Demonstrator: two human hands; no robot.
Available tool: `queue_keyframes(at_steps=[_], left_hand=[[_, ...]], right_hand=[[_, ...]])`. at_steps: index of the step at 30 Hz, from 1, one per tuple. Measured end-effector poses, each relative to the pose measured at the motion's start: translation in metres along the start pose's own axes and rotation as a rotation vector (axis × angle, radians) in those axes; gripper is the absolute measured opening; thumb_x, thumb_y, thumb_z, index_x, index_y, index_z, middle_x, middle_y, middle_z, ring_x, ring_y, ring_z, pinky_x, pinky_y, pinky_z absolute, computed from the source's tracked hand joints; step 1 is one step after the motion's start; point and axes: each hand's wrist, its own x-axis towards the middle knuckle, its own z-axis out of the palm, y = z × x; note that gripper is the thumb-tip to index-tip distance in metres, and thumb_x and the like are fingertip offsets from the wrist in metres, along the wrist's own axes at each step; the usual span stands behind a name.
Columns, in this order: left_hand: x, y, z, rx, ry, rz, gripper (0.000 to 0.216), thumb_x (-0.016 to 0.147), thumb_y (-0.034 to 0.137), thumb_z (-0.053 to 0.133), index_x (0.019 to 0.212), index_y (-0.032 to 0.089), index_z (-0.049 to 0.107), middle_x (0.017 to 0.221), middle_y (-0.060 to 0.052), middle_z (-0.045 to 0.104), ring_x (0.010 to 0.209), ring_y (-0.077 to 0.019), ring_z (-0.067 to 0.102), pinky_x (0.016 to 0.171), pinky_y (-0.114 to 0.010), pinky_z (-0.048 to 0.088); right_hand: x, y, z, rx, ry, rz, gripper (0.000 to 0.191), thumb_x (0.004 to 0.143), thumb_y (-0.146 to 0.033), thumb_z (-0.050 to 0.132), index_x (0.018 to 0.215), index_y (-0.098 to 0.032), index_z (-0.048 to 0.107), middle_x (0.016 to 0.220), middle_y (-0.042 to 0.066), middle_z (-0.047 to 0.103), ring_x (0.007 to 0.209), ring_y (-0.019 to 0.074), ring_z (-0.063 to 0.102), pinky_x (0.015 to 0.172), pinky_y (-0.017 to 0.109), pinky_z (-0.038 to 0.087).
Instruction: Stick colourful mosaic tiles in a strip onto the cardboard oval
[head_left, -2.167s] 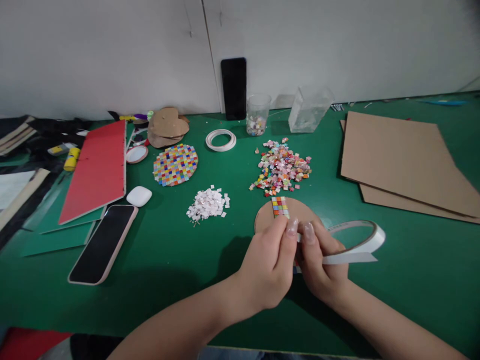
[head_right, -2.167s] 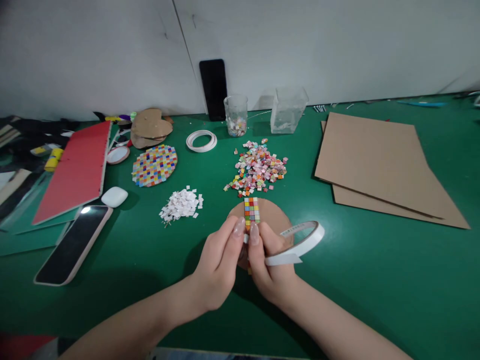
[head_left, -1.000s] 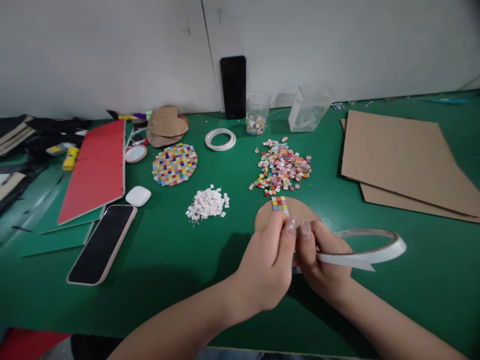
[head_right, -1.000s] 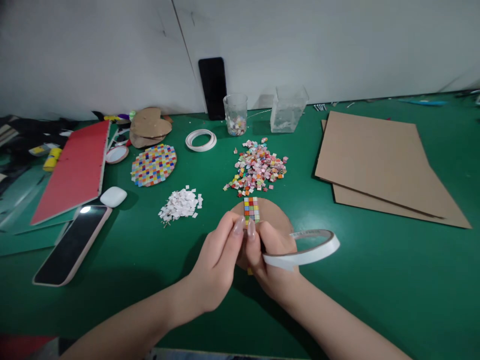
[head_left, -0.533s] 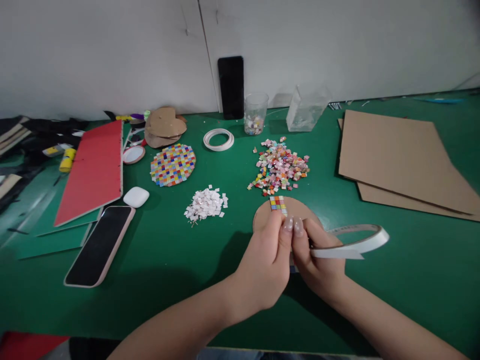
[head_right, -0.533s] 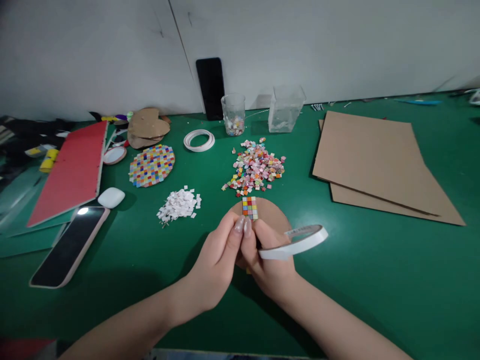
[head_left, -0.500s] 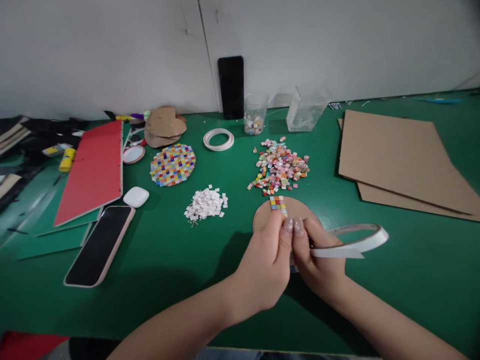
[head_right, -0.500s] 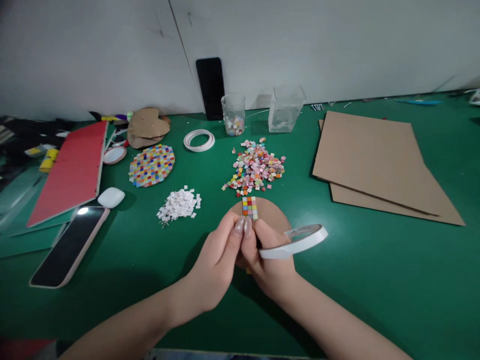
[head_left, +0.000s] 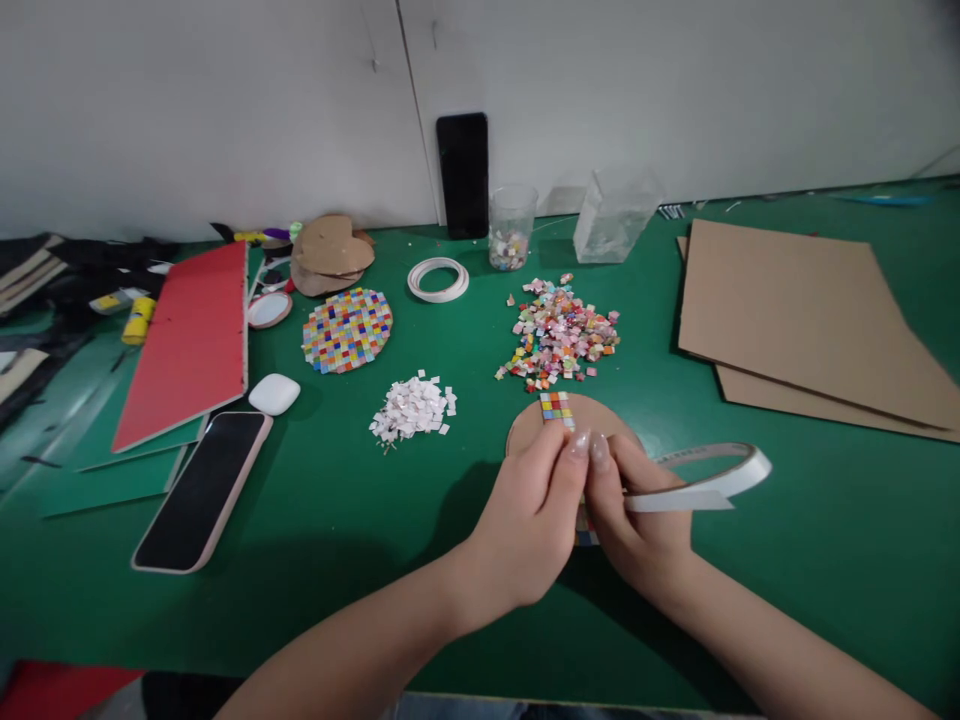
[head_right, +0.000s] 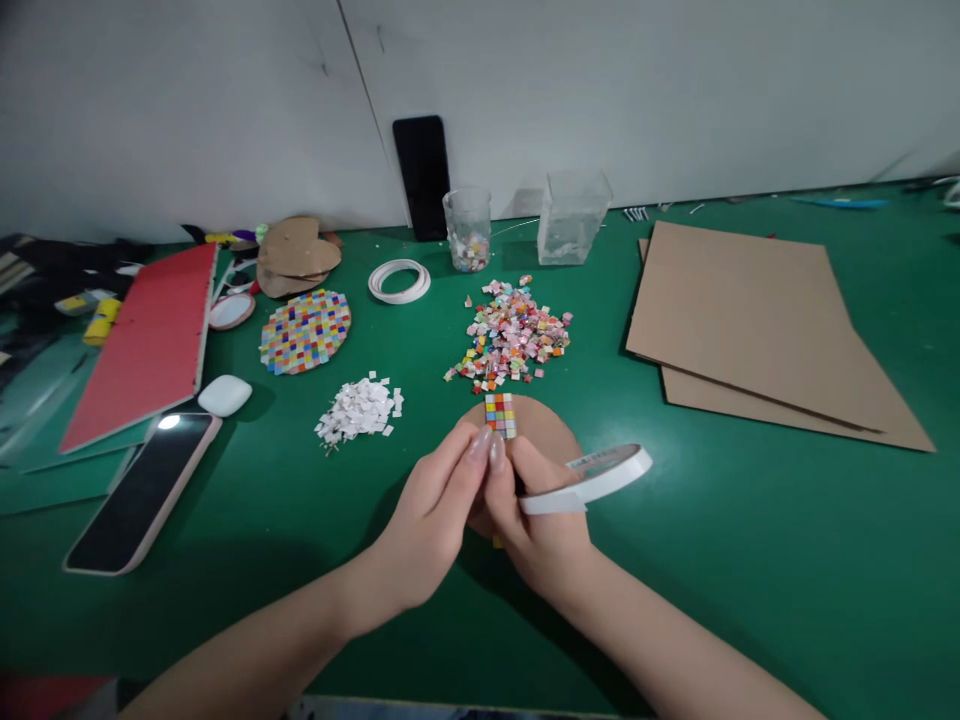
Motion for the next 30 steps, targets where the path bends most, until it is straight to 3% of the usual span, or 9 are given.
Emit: queue_keyframes(at_steps=[6,13,20,30], left_hand=[[0.0002,-0.0021,-0.0001,0.089,-0.006,0.047,0.026,0.097,0.032,0.027,0.076,0.02,0.037,0.069,0.002,0.042,0.061,-0.0122,0.04,0.058,-0.026,0.035],[-0.0015,-0.003,-0.0001,-0.025,-0.061,-0.01,0.026,0.097,0.034,0.027,0.079,0.019,0.04,0.072,0.002,0.042,0.063,-0.0114,0.039,0.06,-0.026,0.036],[0.0,-0.0034,0.0018,-0.047,0.02,-0.003,0.028,0.097,0.033,0.029,0.076,0.019,0.04,0.074,0.001,0.044,0.067,-0.0115,0.041,0.064,-0.026,0.036],[-0.0008,-0.006,0.0002,0.003,-0.013,0.013,0.026,0.097,0.033,0.029,0.078,0.019,0.041,0.074,0.001,0.044,0.066,-0.012,0.04,0.061,-0.026,0.035]], right_hand=[[-0.002,0.0041,0.0011,0.029,-0.018,0.057,0.031,0.09,-0.015,0.044,0.062,-0.021,0.033,0.051,-0.008,0.033,0.041,0.0074,0.032,0.038,0.021,0.026],[-0.0012,0.0057,-0.0001,0.036,-0.009,0.079,0.03,0.09,-0.013,0.043,0.063,-0.021,0.033,0.051,-0.008,0.032,0.041,0.0069,0.031,0.038,0.02,0.025],[-0.003,0.0059,0.0011,0.056,-0.034,0.069,0.027,0.092,-0.014,0.041,0.066,-0.021,0.034,0.053,-0.008,0.034,0.042,0.0067,0.033,0.039,0.019,0.027],[-0.0007,0.0077,0.0006,-0.029,-0.034,0.044,0.028,0.09,-0.013,0.042,0.065,-0.021,0.032,0.052,-0.008,0.033,0.042,0.0067,0.032,0.039,0.02,0.025]])
